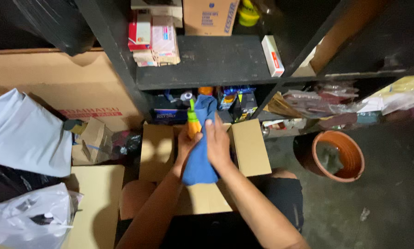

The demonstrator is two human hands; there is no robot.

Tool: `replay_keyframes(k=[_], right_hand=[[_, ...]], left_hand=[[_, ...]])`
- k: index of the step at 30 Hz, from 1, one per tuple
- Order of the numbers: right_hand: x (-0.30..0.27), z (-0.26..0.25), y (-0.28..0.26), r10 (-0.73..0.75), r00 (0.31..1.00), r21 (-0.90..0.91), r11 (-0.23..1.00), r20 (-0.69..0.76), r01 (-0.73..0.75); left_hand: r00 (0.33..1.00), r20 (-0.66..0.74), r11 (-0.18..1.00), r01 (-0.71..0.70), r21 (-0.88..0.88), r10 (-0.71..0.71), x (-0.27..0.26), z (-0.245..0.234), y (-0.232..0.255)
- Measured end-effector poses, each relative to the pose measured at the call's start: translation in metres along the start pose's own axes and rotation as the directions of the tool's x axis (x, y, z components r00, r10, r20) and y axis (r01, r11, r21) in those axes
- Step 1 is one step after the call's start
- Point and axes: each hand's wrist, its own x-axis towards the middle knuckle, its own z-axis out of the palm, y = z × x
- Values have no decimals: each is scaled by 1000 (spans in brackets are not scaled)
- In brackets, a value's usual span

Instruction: The person sits on the floor and wipes various items with a blue cloth. They clean a bottle with a green cap, a small box, and a plastic bag containing small parts. The items are handled one by one and placed back into a cardboard box.

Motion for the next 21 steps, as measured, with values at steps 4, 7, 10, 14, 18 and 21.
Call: replay_keyframes(k=[4,7,10,14,18,21], right_hand=[[-38,9,-10,-124,992,-83,989,-9,123],[-56,15,-9,-155,987,-6,988,-51,155],[-36,14,1,28,997,79,997,-72,-23],[-14,8,7,246,969,123,962,-15,-243],[-37,7,-8,-9,999,-56,998,-52,6],[-44,7,-14,-87,995,-120,990,-51,80]], left_hand=[[963,-271,996,36,87,-11,19,-10,4],[920,-391,999,-4,-47,-15,24,-11,4],[939,-341,999,48,-17,-51,15,-4,1],[981,-188,950,10,311,51,2,2,2],[966,-225,918,-26,397,125,13,3,9],[960,-255,964,-44,261,112,16,2,10]])
